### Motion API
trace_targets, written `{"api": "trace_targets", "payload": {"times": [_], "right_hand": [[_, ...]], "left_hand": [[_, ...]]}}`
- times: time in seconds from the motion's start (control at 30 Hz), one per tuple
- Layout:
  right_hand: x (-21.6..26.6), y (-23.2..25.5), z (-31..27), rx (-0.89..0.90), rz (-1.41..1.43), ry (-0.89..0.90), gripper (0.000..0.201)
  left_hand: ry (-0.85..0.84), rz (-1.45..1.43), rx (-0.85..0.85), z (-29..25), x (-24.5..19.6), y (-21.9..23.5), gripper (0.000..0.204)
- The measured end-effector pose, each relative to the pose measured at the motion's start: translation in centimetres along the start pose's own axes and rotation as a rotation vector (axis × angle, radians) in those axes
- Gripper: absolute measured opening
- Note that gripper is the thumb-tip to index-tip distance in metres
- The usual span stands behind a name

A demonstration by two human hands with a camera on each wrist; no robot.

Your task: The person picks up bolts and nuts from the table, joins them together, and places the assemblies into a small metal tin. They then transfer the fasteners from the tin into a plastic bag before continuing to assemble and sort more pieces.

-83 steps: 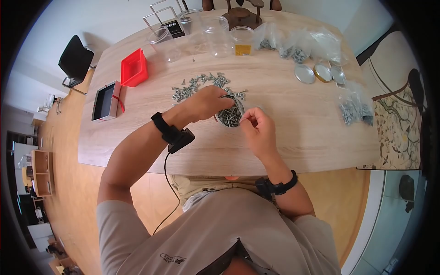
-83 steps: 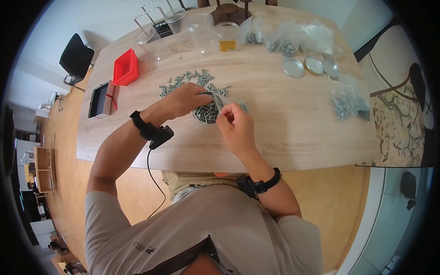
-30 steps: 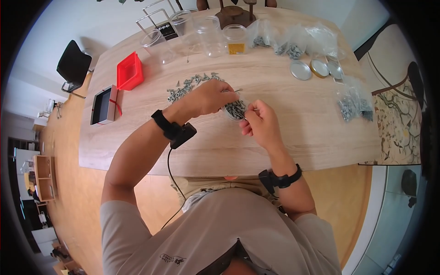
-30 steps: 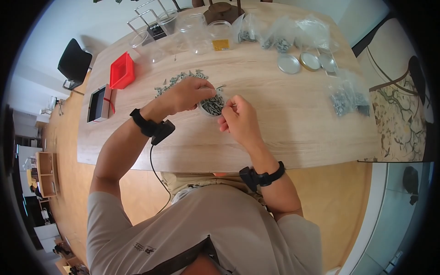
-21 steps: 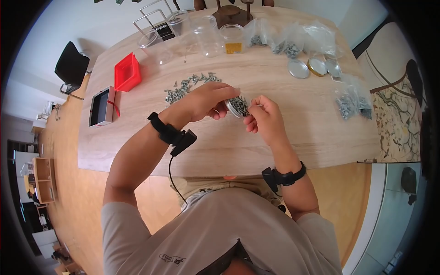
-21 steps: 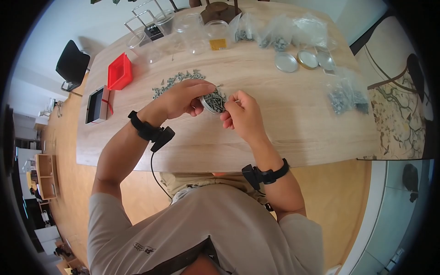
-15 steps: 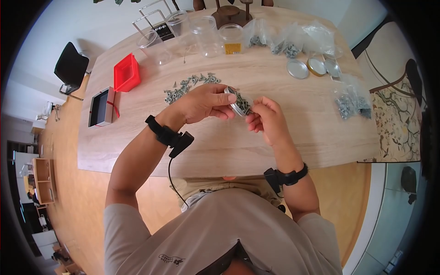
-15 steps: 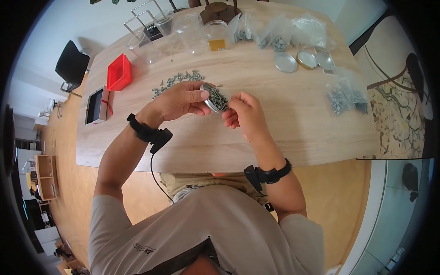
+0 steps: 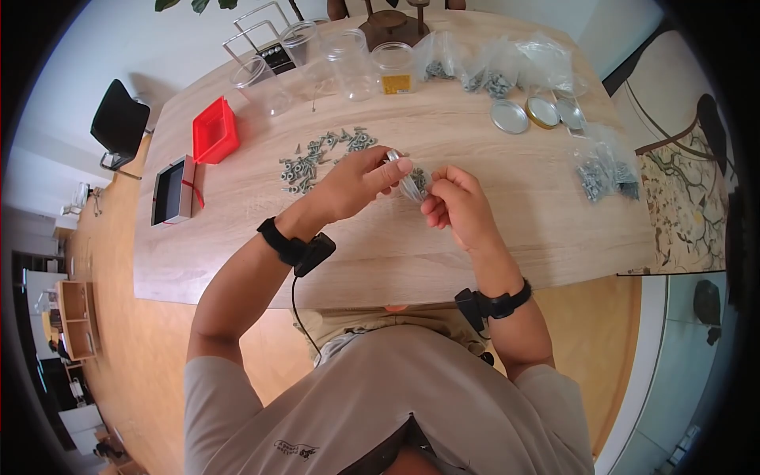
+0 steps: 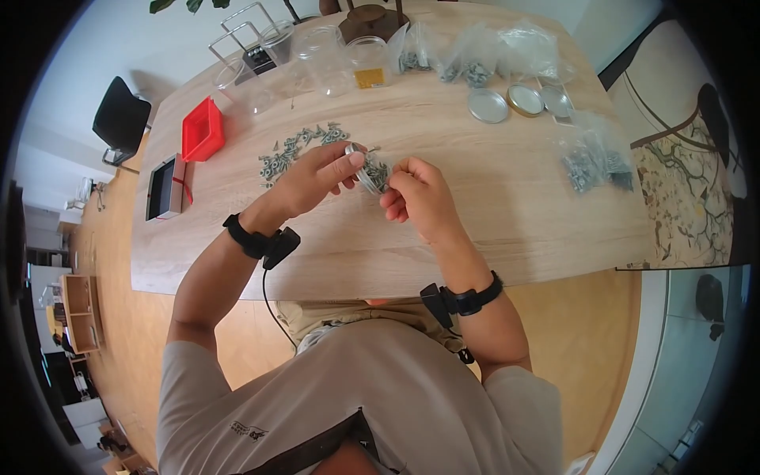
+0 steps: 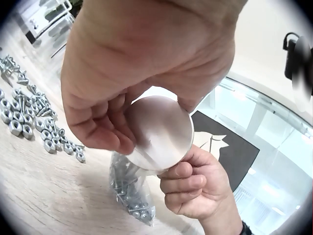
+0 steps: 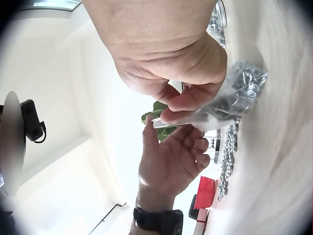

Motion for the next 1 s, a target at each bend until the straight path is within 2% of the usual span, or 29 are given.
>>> {"api": "trace_targets", "payload": {"times": [0.13,0.23,0.33,0.43,0.63,0.83,0.93,1.0], "right_hand": [[0.1,0.1,-0.1,0.01,0.01,0.005,0.01],[0.2,0.0,-0.5,-0.011,0.051,0.004,0.012],[0.2,-0.2,-0.7,-0.004,0.076,0.021,0.015],[-0.2,0.0,-0.6,0.019,0.076,0.034,0.018],[-0.1,0.2,-0.7,0.012,0.096,0.042,0.02],[0.3,0.1,-0.6,-0.01,0.1,0.048,0.019],[1.7,1.4,-0.4,-0.047,0.084,0.089,0.018],[3.2,3.4,0.3,-0.066,0.094,0.135,0.017]], "left_hand": [[-0.279,0.256,-0.09,0.4,-1.2,0.1,0.068],[-0.278,0.234,-0.182,-0.1,-2.7,-0.3,0.071],[-0.461,0.282,-0.15,-0.3,-2.5,-1.3,0.078],[-0.443,0.325,-0.143,-0.4,-2.3,-1.4,0.084],[-0.428,0.22,-0.151,-0.5,-2.1,-0.9,0.086],[-0.484,0.184,-0.226,-1.0,-2.1,0.3,0.081],[-0.342,-0.239,-0.235,-0.9,-1.5,1.1,0.079],[-0.313,-0.265,-0.158,-1.1,-0.5,0.9,0.075]]}}
Point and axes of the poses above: each hand's wrist, its own z-axis towards the middle knuckle, its own y-axis out of the back of the hand, x = y × z, the point moved 5 cm from there along z, towards the middle knuckle, and after that the axes turned 15 degrees about -x, right-handed, at the moved point
